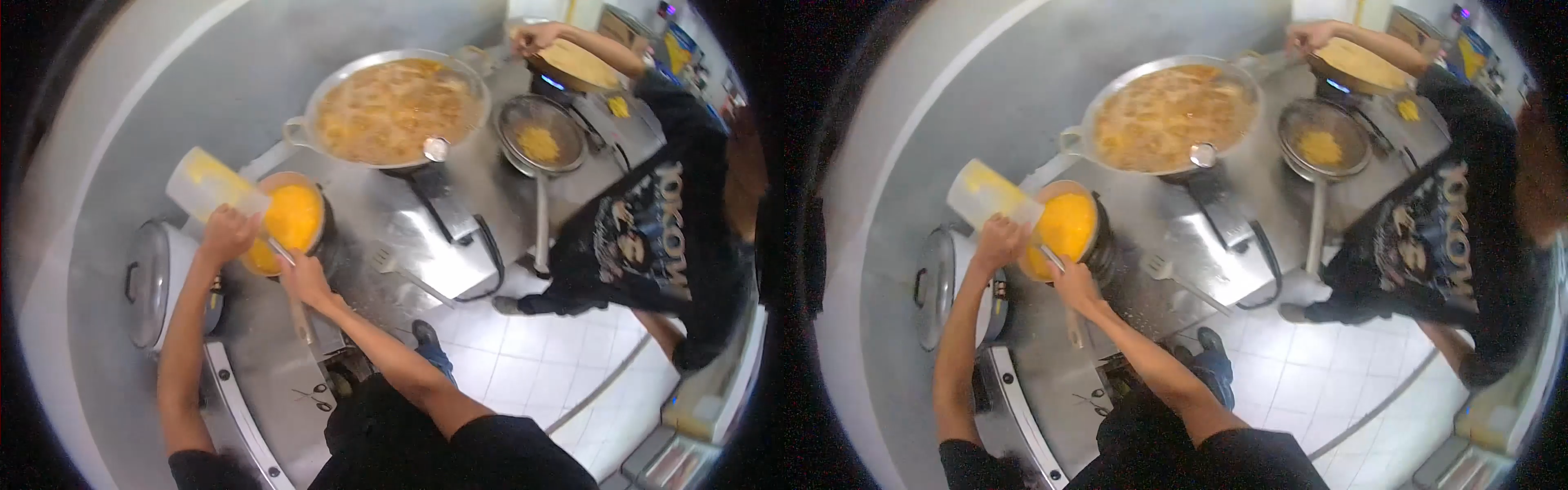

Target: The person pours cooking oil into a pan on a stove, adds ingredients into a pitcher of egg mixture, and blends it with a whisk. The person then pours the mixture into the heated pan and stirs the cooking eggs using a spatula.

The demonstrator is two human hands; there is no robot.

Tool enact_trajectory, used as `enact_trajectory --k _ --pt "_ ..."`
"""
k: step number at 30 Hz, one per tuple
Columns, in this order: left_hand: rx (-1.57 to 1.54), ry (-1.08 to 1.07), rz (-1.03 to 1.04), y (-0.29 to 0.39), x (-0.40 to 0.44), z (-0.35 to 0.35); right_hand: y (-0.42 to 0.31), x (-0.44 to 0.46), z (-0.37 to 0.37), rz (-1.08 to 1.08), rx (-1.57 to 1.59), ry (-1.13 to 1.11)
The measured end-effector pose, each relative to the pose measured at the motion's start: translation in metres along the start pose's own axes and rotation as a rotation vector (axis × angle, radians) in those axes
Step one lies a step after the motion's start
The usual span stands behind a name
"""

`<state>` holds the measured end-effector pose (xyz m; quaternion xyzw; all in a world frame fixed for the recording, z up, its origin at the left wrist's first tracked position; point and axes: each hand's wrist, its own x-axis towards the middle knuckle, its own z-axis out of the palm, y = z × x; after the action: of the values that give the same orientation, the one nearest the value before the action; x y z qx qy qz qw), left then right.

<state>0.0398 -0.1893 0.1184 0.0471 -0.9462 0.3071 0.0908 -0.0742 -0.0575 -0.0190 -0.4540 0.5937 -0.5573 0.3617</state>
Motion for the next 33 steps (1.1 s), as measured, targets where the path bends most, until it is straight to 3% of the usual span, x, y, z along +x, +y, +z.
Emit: enact_trajectory --k 5,8,10,13,17,18,20,24,28,30,33 --pt "-0.036 0.046 -0.046 0.009 0.003 0.003 -0.004 -0.002 -0.018 -0.079 0.101 0.096" --pt "0.001 0.070 -0.070 0.014 0.017 -0.003 -0.013 -0.002 -0.019 -0.139 0.220 0.013" --pt "0.011 0.037 -0.073 0.012 0.012 -0.002 -0.008 0.002 -0.007 -0.100 0.067 0.020" --pt "-0.030 0.093 -0.079 0.006 0.001 0.003 -0.010 -0.003 -0.005 -0.060 0.080 0.112" --pt "-0.020 0.164 -0.093 0.001 -0.014 0.011 -0.004 0.004 0.008 -0.196 -0.068 0.109" --pt "-0.005 0.156 -0.092 -0.003 -0.019 0.016 -0.002 0.012 0.006 -0.096 -0.190 -0.048" --pt "0.007 0.014 -0.132 -0.010 -0.032 0.017 -0.008 0.011 -0.006 -0.073 -0.154 -0.003" --pt "-0.045 0.114 -0.361 -0.025 -0.028 -0.008 -0.019 -0.007 -0.026 -0.267 -0.062 0.135" --pt "-0.162 0.260 -0.545 -0.034 -0.028 -0.013 -0.033 -0.012 -0.028 -0.149 -0.022 0.062" --pt "-0.149 0.247 -0.508 -0.033 -0.027 -0.012 -0.039 -0.005 -0.021 -0.112 0.004 0.033" --pt "-0.105 0.206 -0.427 -0.030 -0.024 -0.014 -0.039 0.014 0.007 -0.322 -0.057 0.038"
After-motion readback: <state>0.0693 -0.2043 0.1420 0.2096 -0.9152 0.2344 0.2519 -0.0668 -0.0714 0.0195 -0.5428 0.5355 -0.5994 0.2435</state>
